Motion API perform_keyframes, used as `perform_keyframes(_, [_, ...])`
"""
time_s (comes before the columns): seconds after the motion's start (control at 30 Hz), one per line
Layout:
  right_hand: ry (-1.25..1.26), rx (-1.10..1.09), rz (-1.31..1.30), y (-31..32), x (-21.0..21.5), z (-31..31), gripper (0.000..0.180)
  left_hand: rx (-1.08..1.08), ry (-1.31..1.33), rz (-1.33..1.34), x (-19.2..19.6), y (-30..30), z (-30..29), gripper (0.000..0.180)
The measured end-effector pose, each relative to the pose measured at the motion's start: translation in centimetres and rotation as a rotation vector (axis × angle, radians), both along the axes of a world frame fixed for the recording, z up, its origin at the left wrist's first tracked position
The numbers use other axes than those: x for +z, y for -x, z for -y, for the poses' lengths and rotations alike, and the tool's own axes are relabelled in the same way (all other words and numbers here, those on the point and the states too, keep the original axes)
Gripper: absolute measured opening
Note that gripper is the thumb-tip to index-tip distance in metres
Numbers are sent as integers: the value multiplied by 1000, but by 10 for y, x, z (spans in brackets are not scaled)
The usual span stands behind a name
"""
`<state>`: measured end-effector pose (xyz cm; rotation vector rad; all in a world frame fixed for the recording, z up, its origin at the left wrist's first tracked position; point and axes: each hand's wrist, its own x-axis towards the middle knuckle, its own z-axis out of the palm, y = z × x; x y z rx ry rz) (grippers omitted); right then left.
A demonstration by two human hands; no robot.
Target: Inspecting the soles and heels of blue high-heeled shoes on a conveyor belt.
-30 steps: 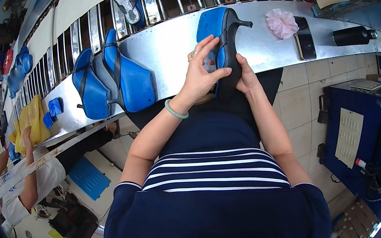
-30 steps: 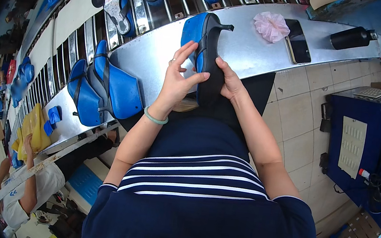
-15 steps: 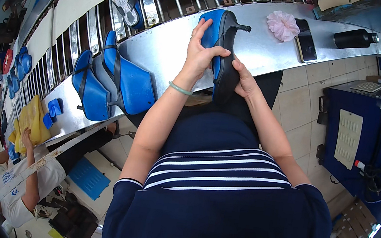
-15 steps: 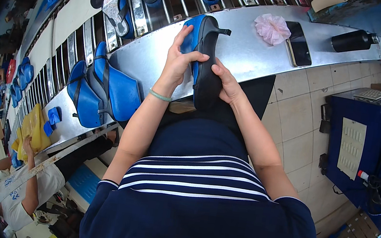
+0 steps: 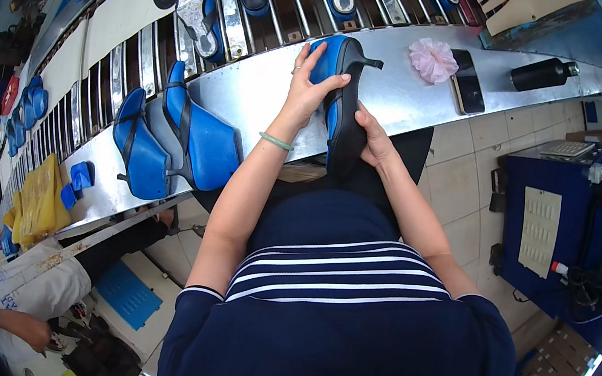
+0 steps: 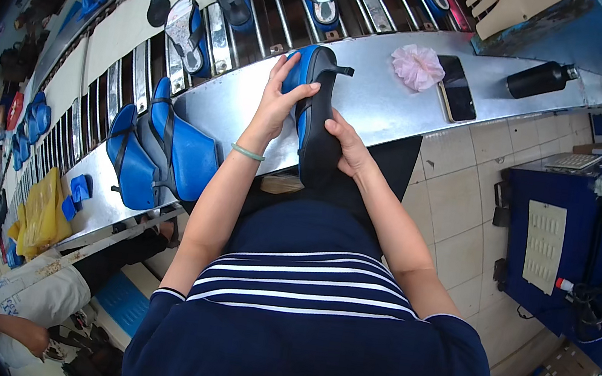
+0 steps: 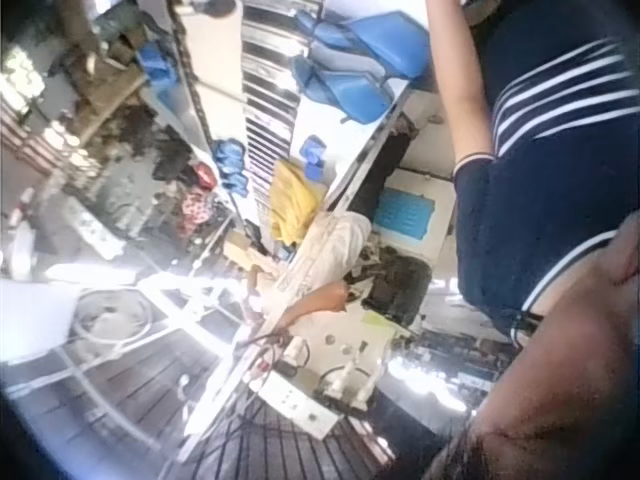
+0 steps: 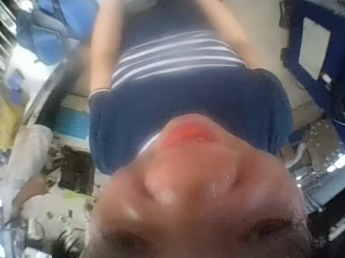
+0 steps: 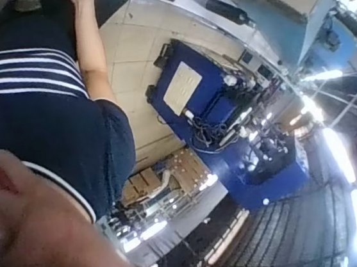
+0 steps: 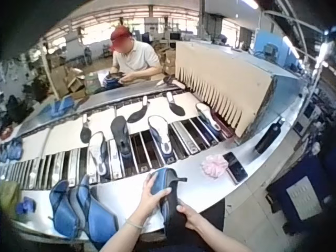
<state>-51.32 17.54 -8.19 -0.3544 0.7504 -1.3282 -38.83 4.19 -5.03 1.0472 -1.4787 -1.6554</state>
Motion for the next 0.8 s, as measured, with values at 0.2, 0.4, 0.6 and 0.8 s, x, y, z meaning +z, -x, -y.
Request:
perform_keyframes(0.2, [-14,94,-229,-5,12,-2,87,-89,23,-142,15,-34,23,69])
perform_keyframes(0.4, [6,123,-367,-13,25,1,89,-107,61,-308,17,-56,9,70])
perform_keyframes(0.6, [-11,164,-436,-11,26,7,66,-68,76,-379,11,-61,4,67])
perform_keyframes(0.8, [-129,129,-523,-13,35,22,37,-102,99,-434,1,-76,7,69])
